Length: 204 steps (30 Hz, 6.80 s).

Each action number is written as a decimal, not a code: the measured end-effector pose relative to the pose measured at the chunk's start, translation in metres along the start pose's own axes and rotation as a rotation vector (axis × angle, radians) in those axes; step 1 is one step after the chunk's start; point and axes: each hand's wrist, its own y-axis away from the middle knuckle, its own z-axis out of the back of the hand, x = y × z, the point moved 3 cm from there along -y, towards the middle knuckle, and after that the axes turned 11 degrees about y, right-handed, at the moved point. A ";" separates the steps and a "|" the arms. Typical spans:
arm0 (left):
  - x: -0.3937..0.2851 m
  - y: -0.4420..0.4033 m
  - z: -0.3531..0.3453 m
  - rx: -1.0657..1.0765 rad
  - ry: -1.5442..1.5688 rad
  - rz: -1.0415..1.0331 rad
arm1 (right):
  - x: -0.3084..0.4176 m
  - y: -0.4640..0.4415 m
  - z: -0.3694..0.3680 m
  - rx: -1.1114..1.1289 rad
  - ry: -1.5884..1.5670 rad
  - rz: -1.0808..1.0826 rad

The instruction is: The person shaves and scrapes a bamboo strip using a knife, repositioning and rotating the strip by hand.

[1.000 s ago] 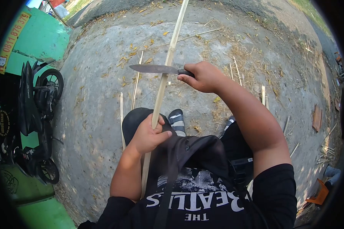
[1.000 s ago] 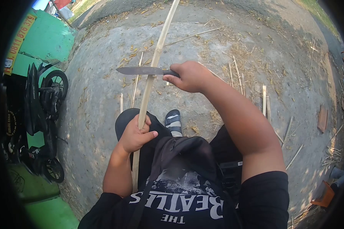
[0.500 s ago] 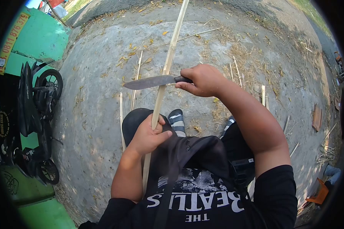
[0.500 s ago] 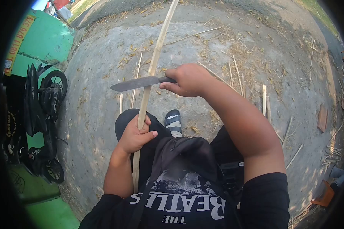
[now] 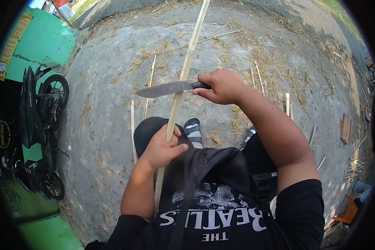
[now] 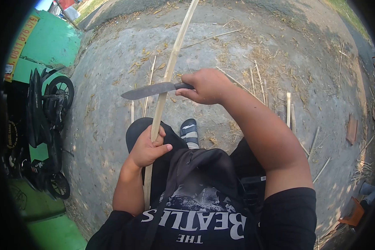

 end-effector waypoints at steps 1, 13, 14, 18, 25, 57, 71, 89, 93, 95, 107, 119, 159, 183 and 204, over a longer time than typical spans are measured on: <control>0.000 0.001 0.001 0.036 0.014 0.003 | -0.015 -0.005 -0.004 -0.032 -0.092 -0.100; -0.002 0.001 -0.004 -0.013 0.131 0.046 | -0.011 -0.006 0.001 0.022 -0.123 -0.124; 0.000 -0.001 -0.002 0.000 0.099 0.018 | -0.014 -0.005 0.000 -0.008 -0.140 -0.112; 0.000 -0.001 -0.004 -0.041 0.115 0.039 | -0.005 -0.005 -0.014 -0.096 -0.157 -0.017; 0.007 -0.004 0.003 0.051 0.002 -0.068 | -0.019 -0.010 -0.006 -0.092 -0.105 -0.070; 0.004 -0.003 0.001 -0.009 0.088 0.025 | 0.006 -0.002 -0.022 0.003 0.021 0.082; 0.000 0.002 -0.001 0.040 0.040 0.026 | -0.010 -0.008 -0.022 -0.096 -0.041 -0.043; 0.004 -0.002 0.001 0.037 0.072 0.015 | -0.037 -0.003 -0.008 -0.075 -0.089 -0.220; 0.001 -0.002 -0.001 0.026 0.098 0.057 | 0.004 -0.003 -0.024 -0.050 -0.048 0.059; 0.002 -0.002 -0.001 0.044 0.075 0.026 | -0.007 -0.004 -0.019 -0.088 -0.078 -0.004; 0.004 -0.004 0.001 0.033 0.107 0.048 | 0.008 -0.003 -0.016 -0.034 -0.074 0.120; 0.000 -0.005 -0.002 0.043 0.116 0.084 | 0.016 -0.002 -0.024 -0.122 -0.110 0.179; 0.004 -0.007 0.004 0.044 0.149 0.081 | 0.029 0.000 -0.012 0.032 -0.137 0.155; 0.002 -0.005 0.002 0.004 0.110 0.087 | 0.030 0.003 -0.014 -0.053 -0.152 0.185; 0.004 -0.002 0.002 0.059 0.072 0.105 | -0.030 -0.008 -0.012 -0.045 -0.183 -0.110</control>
